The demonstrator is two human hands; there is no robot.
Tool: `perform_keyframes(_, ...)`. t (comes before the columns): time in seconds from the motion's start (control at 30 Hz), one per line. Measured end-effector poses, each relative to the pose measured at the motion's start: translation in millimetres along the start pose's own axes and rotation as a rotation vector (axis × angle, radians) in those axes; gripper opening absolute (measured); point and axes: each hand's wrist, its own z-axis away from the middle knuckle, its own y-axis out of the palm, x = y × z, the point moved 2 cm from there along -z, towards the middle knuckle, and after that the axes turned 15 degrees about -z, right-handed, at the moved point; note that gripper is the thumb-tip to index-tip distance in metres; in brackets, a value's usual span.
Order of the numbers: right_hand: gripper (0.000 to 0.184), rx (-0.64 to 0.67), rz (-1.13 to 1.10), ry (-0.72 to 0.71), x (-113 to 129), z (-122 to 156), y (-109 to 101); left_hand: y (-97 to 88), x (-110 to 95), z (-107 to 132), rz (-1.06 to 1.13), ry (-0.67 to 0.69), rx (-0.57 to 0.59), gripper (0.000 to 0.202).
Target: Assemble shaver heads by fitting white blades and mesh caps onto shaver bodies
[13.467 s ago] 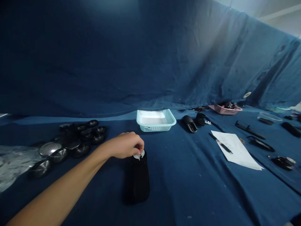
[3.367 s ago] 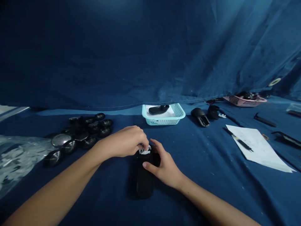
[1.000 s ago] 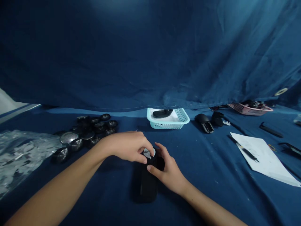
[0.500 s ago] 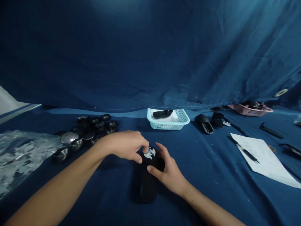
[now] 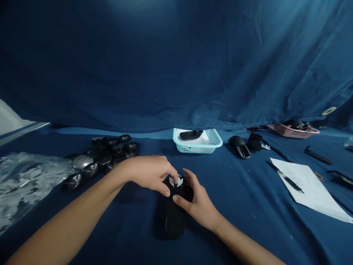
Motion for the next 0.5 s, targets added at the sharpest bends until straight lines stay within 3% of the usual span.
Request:
perform_keyframes(0.27,0.073,0.009,-0.041,-0.012,-0.8,-0.7,0.7,5.5,5.3,-5.1,-0.01,0.034,-0.028,0.042)
perform_keyframes(0.5,0.075,-0.001,-0.037,0.015,2.1,0.4,0.6,4.3,10.4,-2.8,-0.081,-0.085,-0.014,0.036)
